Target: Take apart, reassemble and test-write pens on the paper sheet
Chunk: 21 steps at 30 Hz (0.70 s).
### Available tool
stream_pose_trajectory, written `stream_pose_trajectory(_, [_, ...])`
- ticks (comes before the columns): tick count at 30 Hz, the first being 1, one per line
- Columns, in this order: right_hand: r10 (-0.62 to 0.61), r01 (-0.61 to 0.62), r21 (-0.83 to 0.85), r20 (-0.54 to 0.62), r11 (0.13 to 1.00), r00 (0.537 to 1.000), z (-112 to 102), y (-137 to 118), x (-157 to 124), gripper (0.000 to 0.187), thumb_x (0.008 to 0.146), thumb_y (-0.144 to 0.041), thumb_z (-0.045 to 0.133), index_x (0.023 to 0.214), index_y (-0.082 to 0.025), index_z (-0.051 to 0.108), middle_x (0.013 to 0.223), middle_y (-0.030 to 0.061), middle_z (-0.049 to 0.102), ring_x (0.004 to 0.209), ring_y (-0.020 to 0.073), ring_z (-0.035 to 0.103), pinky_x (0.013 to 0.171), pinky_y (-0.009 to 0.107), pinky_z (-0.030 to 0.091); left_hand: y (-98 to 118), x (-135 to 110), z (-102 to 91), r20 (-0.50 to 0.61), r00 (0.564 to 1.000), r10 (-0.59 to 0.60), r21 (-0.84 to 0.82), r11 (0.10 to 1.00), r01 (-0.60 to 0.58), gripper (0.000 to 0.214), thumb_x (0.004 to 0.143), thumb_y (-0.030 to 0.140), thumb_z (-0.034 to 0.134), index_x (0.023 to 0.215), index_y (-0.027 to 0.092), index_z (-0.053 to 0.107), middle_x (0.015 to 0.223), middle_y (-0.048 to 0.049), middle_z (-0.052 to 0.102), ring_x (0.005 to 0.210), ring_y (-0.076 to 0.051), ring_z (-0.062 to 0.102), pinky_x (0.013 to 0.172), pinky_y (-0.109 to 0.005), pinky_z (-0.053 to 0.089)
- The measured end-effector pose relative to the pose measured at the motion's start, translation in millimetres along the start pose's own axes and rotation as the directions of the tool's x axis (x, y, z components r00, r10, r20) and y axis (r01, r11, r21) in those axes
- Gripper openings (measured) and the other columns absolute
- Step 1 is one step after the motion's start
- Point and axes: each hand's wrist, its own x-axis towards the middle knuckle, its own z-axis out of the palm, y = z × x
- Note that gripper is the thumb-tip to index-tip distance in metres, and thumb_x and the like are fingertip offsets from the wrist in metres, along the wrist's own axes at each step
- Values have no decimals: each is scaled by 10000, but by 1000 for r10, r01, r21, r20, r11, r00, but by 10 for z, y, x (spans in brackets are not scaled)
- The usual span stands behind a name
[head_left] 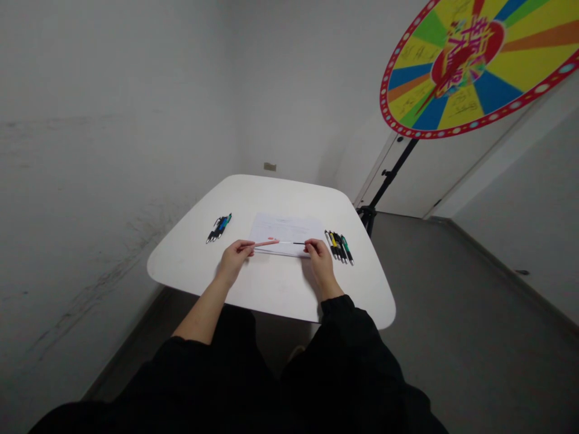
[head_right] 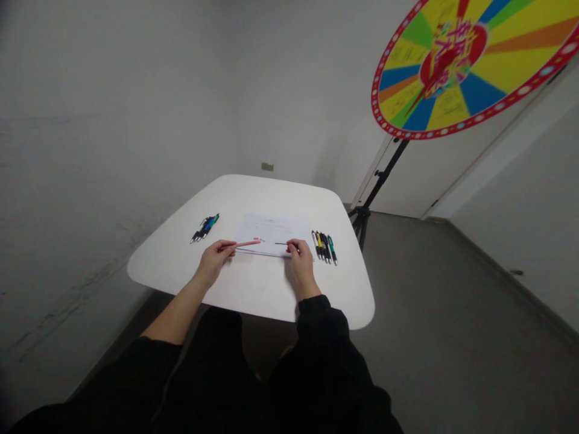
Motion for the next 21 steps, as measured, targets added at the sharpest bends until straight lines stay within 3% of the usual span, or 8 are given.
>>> stream_pose_trajectory(6, [-6,6,-63,0,998,1000,-18,0,-4,253,875,-410,538,981,-216,661,928,60,665,872,228,644,847,396,535,-47,14,-17,6,1000,4,9,1000,-4,422,715,477,839,995,170,768,836,-64,740,823,-218,710,833,-370,545])
stream_pose_trajectory(21, [-22,22,-34,0,999,1000,-2,-9,-1,253,854,-415,560,951,-208,669,925,59,661,841,218,647,833,395,538,-24,5,-2,10,1000,2,18,1000,-2,414,703,467,839,979,166,770,823,-64,746,801,-217,711,807,-365,543])
